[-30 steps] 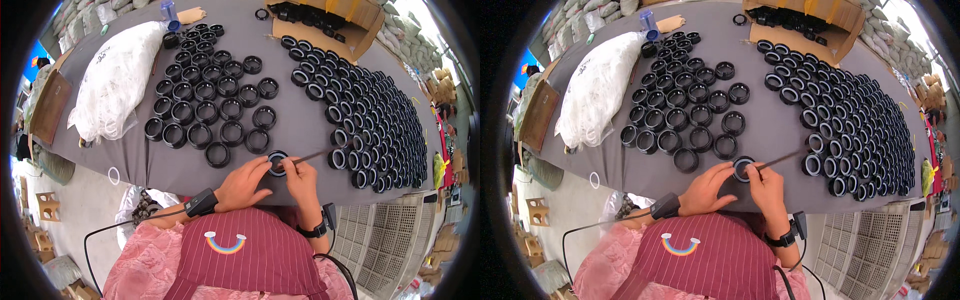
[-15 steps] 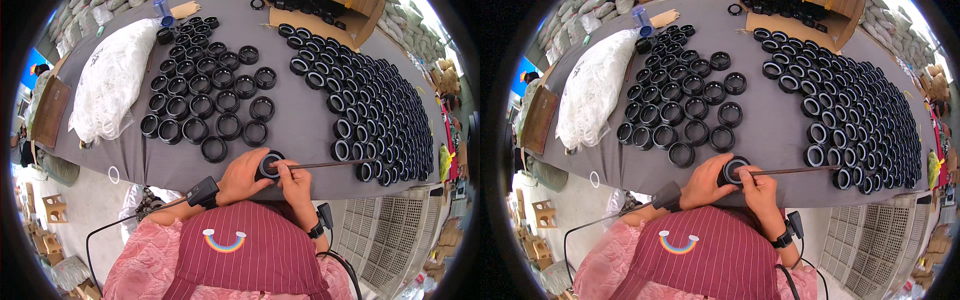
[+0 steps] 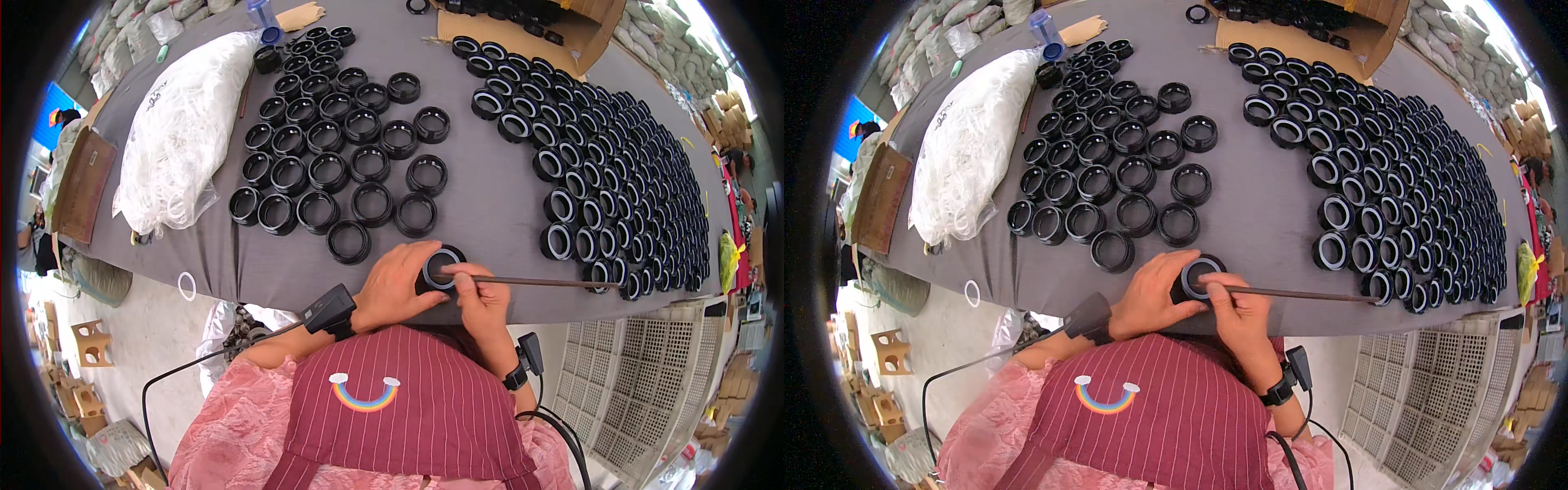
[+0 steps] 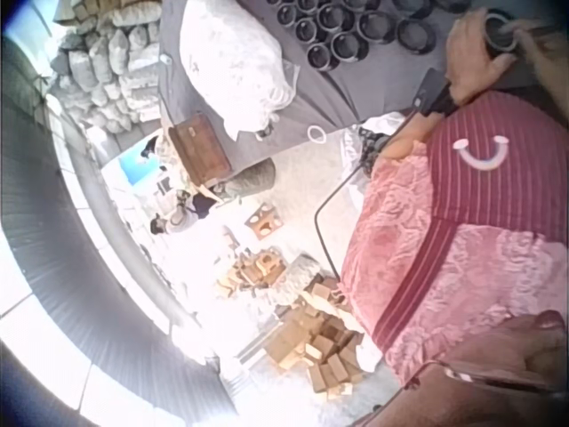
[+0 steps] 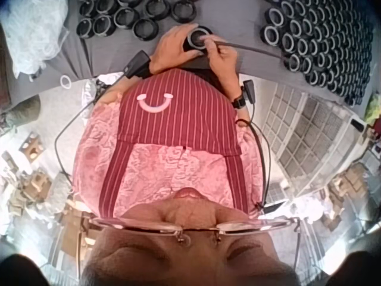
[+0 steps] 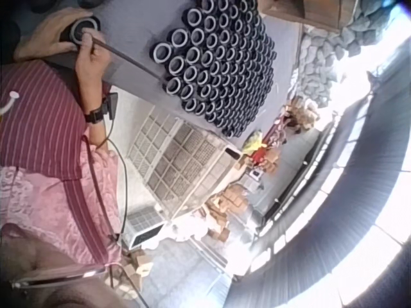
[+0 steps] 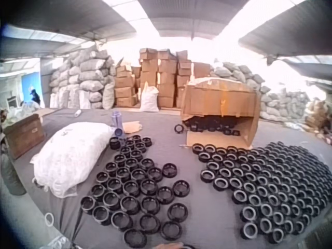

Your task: The person is inspecting and sorting black plastic ring-shaped components at a production table.

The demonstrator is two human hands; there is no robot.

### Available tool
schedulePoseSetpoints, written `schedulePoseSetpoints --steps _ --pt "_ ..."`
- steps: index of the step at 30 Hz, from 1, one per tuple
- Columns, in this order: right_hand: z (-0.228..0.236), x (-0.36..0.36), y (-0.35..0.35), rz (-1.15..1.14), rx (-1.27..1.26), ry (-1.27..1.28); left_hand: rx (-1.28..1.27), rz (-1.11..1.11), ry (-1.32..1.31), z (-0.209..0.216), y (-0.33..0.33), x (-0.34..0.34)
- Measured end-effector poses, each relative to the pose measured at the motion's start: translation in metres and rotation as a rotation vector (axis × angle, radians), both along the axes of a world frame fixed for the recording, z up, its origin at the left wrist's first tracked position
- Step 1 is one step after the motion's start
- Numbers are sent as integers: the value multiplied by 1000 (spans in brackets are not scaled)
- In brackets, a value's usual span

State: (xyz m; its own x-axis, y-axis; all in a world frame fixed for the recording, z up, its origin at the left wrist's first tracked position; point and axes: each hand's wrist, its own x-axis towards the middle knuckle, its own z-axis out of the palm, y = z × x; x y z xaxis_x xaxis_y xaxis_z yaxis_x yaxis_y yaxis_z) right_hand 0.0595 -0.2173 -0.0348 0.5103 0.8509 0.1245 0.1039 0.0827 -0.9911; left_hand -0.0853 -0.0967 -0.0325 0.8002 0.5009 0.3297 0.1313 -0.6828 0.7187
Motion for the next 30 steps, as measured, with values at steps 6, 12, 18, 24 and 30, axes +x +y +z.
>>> schedulePoseSetpoints --steps 6,12,18,24,30 --pt "0 1 4 4 -6 -257 -43 26 13 -2 0 2" --pt "3 2 5 -34 -2 -383 -62 21 45 1 0 3" --pt "6 1 8 -77 11 -456 -49 15 2 2 0 3" --pt "22 8 6 -127 -31 -603 -68 -1 3 0 1 1" --pt "38 21 5 -53 -121 -749 -74 -7 -27 0 1 1"
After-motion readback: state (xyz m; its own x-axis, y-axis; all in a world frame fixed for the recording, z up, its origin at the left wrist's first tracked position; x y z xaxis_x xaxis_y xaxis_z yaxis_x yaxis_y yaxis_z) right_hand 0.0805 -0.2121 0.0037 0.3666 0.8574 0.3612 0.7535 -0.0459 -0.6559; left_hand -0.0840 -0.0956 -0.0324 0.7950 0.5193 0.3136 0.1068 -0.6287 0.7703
